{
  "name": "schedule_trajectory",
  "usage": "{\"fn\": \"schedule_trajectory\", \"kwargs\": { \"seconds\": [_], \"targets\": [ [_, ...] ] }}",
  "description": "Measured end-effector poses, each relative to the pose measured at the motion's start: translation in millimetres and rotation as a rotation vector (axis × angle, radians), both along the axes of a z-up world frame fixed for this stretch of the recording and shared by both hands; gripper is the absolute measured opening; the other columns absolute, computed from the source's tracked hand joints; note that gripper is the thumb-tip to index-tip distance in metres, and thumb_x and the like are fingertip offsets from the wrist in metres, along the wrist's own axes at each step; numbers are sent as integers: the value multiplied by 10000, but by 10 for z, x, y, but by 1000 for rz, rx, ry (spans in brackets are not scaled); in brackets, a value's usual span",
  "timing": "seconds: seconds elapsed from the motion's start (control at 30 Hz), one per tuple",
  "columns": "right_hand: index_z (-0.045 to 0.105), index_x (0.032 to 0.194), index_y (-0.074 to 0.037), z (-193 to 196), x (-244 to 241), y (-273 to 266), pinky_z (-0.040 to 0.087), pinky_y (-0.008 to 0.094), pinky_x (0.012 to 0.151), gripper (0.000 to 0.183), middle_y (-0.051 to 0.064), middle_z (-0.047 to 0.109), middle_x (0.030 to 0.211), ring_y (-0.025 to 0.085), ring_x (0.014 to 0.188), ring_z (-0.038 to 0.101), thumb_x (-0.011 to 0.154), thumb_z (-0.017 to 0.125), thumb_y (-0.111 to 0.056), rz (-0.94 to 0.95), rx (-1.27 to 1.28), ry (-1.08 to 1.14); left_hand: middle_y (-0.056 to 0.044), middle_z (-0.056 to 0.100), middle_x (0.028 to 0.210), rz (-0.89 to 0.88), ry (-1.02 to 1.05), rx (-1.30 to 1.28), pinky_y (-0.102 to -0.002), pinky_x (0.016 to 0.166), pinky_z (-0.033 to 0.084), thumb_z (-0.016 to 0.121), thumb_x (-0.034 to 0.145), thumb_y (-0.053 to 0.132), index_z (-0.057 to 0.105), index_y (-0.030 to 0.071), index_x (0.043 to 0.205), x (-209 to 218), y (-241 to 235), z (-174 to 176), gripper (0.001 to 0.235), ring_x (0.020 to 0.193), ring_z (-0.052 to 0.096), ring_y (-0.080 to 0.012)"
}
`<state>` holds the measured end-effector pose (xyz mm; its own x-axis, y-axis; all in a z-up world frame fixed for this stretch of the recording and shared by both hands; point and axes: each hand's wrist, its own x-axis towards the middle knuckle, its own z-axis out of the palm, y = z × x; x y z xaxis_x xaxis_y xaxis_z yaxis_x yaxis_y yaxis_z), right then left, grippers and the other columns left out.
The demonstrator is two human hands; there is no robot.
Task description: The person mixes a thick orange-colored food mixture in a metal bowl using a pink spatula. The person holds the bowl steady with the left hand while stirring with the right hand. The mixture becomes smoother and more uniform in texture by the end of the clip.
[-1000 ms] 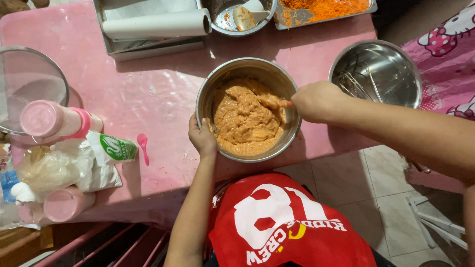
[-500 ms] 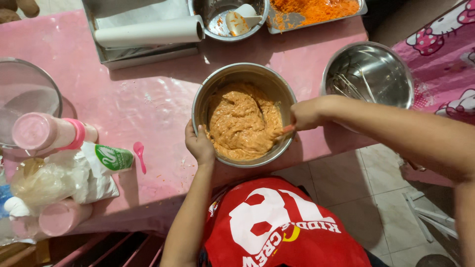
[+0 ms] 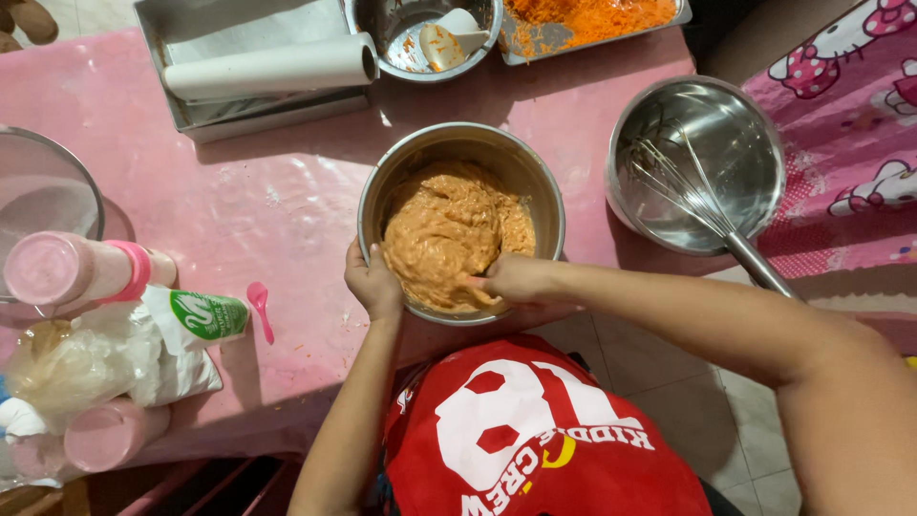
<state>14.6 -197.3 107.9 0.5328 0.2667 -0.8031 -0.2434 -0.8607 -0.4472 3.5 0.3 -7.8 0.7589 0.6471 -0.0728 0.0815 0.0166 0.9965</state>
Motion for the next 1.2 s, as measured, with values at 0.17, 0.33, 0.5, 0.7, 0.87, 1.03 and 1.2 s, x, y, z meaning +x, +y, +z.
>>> {"fn": "schedule_trajectory", "kwargs": {
  "seconds": [0.17, 0.33, 0.5, 0.7, 0.87, 1.03, 1.2],
  "targets": [
    [447, 835, -119, 166, -129, 282, 229, 130, 318, 190, -101, 287, 515, -8, 334, 280, 888, 398, -294, -679, 337, 575, -172, 634, 1009, -13, 0, 3, -373, 880, 453, 518, 857, -16, 594, 13, 1115, -12, 4, 118, 270, 1004, 594, -244],
    [408, 867, -174, -205, -36, 126, 204, 137, 296, 270, -149, 237, 517, -39, 321, 244, 949, 315, -414, -868, 768, 893, -185, 637, 986, -18, -14, 30, -402, 877, 447, 530, 850, -17, 600, -3, 1098, -22, 0, 111, 258, 986, 595, -254],
    [460, 855, -147, 23, 79, -412, 193, 133, 297, 294, -131, 259, 500, -48, 305, 270, 976, 322, -376, -929, 1015, 896, -151, 643, 986, -4, -18, 23, -381, 888, 445, 542, 849, 6, 609, 23, 1094, -23, 0, 68, 255, 979, 599, -230],
    [471, 837, -135, 211, 38, -1116, 170, 151, 243, 300, -64, 195, 492, 23, 269, 183, 975, 332, -362, -822, 613, 461, -161, 631, 1006, -7, -25, -18, -342, 864, 462, 533, 851, 1, 587, 23, 1131, -34, 7, 21, 286, 982, 587, -207],
    [591, 838, -106, 1126, -88, -936, 342, 299, 397, 259, 75, 447, 554, 225, 514, 445, 876, 502, -347, -178, -23, -83, -189, 611, 1032, -7, -44, -35, -367, 882, 450, 515, 860, -14, 560, 0, 1145, -58, -7, 11, 288, 1006, 561, -216],
    [582, 849, -255, 1379, -91, -859, 507, 371, 622, 211, 51, 602, 602, 278, 685, 649, 838, 494, -446, 594, -534, -611, -156, 609, 1028, -14, -63, -30, -338, 876, 453, 523, 855, -22, 563, 20, 1141, -42, 23, -42, 292, 1000, 556, -184],
    [639, 710, -151, 1170, 27, -731, 499, 382, 487, 193, 78, 600, 528, 274, 547, 633, 824, 497, -215, 705, -472, -854, -146, 599, 1038, -6, -30, 6, -363, 886, 444, 542, 828, -41, 557, 40, 1146, -43, 18, -32, 328, 1013, 565, -215]
  ]
}}
